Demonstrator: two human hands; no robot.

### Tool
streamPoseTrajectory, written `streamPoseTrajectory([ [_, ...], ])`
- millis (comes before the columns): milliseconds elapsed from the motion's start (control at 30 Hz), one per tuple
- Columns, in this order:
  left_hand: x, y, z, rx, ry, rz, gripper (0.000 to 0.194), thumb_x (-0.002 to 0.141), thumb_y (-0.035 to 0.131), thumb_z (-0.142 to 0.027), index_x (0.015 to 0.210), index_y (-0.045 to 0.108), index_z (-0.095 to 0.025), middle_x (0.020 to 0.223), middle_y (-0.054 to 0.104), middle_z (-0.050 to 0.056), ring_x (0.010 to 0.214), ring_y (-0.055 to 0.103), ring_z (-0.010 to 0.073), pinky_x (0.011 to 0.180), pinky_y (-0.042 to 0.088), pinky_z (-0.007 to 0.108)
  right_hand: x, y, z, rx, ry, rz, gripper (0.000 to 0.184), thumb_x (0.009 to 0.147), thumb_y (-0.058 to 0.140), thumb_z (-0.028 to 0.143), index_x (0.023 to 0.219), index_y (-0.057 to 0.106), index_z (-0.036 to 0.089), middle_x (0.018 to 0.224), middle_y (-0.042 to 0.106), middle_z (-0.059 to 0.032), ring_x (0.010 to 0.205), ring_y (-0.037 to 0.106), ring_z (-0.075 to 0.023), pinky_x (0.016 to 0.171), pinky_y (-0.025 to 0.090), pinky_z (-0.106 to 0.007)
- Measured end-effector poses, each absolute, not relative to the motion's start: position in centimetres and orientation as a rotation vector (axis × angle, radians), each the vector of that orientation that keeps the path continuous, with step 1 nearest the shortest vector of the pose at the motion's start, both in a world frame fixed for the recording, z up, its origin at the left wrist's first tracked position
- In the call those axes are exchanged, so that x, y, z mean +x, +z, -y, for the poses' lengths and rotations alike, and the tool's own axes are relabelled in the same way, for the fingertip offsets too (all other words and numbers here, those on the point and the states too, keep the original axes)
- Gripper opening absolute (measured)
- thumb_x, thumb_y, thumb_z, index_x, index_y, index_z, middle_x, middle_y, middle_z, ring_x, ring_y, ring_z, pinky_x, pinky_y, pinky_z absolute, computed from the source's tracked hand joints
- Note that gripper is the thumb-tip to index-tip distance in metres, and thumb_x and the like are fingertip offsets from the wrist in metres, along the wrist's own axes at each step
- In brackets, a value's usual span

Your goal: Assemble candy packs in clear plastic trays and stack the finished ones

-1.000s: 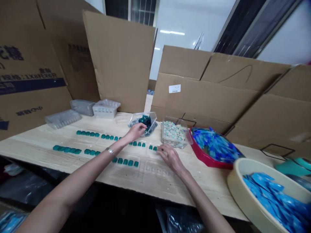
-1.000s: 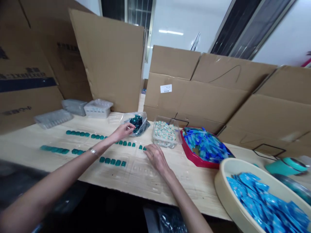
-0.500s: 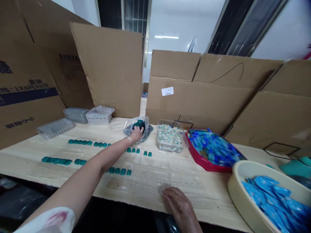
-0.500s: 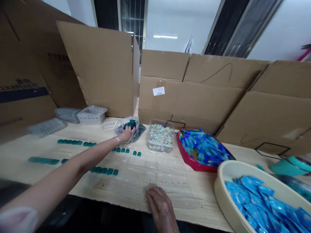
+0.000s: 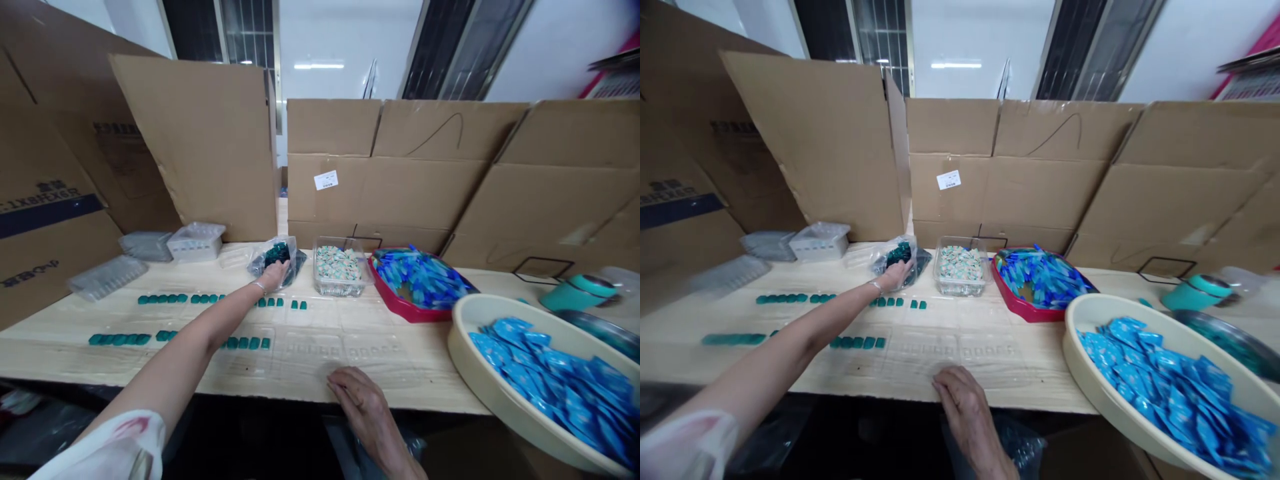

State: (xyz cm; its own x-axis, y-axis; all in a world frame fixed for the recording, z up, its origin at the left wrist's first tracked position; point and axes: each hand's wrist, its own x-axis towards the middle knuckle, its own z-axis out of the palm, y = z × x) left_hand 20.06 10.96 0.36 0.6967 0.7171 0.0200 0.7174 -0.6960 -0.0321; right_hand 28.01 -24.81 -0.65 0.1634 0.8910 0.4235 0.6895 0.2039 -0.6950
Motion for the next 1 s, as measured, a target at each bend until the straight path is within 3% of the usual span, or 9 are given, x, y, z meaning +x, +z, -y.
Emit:
streamPoseTrajectory([
  [233, 21.1, 2.6, -11.6, -2.926, -0.220, 1.288, 0.036, 0.086, 0.054, -0.032, 0.118, 0.052, -0.016, 0.118, 0.055, 0.010, 0.100, 0.057, 0.0213, 0.082, 0.050, 0.042, 27.7, -0.4, 25.3, -1.541, 0.289, 1.590, 0.019, 0.090, 0.045, 0.022, 0.090, 0.064, 0.021, 0.089, 0.066, -0.0058, 0.084, 0.062, -0.0169, 0.077, 0.052, -0.027],
  [467, 20.1, 5.9, -14.4, -3.178, -0.469, 1.503, 0.035, 0.087, 0.053, -0.031, 0.118, 0.052, -0.016, 0.118, 0.055, 0.010, 0.099, 0.057, 0.0209, 0.082, 0.050, 0.042, 27.2, -0.2, 24.3, -1.527, 0.350, 1.624, 0.019, 0.091, 0.044, 0.022, 0.090, 0.063, 0.022, 0.088, 0.064, -0.0044, 0.084, 0.061, -0.0160, 0.075, 0.050, -0.026],
  [567, 18.8, 7.0, -14.7, -3.335, -0.679, 1.621, 0.032, 0.083, 0.057, -0.035, 0.105, 0.058, -0.013, 0.098, 0.061, 0.007, 0.081, 0.060, 0.0175, 0.068, 0.051, 0.033, 26.9, 0.0, 23.8, -1.516, 0.367, 1.633, 0.019, 0.091, 0.045, 0.022, 0.086, 0.063, 0.021, 0.084, 0.064, -0.0039, 0.081, 0.061, -0.0157, 0.073, 0.050, -0.026],
  [700, 16.9, 7.4, -12.8, -3.573, -1.060, 1.727, 0.036, 0.079, 0.056, -0.050, 0.088, 0.057, -0.015, 0.062, 0.048, -0.003, 0.046, 0.044, 0.0061, 0.040, 0.032, 0.019, 27.3, 0.6, 22.5, -1.484, 0.351, 1.595, 0.019, 0.090, 0.047, 0.025, 0.084, 0.065, 0.019, 0.083, 0.066, -0.0050, 0.079, 0.062, -0.0164, 0.072, 0.050, -0.026],
  [833, 15.2, 6.8, -8.0, -3.816, -1.340, 1.703, 0.040, 0.077, 0.054, -0.056, 0.088, 0.051, -0.018, 0.062, 0.038, -0.006, 0.041, 0.030, 0.0021, 0.035, 0.020, 0.015, 28.0, 2.0, 19.5, -1.470, 0.294, 1.407, 0.021, 0.087, 0.051, 0.030, 0.100, 0.064, 0.018, 0.093, 0.066, -0.0077, 0.076, 0.062, -0.0157, 0.071, 0.051, -0.028],
  [1000, 14.6, 5.0, 0.6, -4.086, -1.469, 1.642, 0.041, 0.073, 0.061, -0.053, 0.095, 0.050, -0.020, 0.067, 0.038, -0.007, 0.042, 0.030, 0.0007, 0.035, 0.019, 0.014, 27.7, 3.5, 14.2, -1.357, 0.346, 1.144, 0.039, 0.080, 0.059, 0.036, 0.114, 0.060, 0.018, 0.107, 0.063, -0.0099, 0.077, 0.062, -0.0158, 0.067, 0.054, -0.029],
])
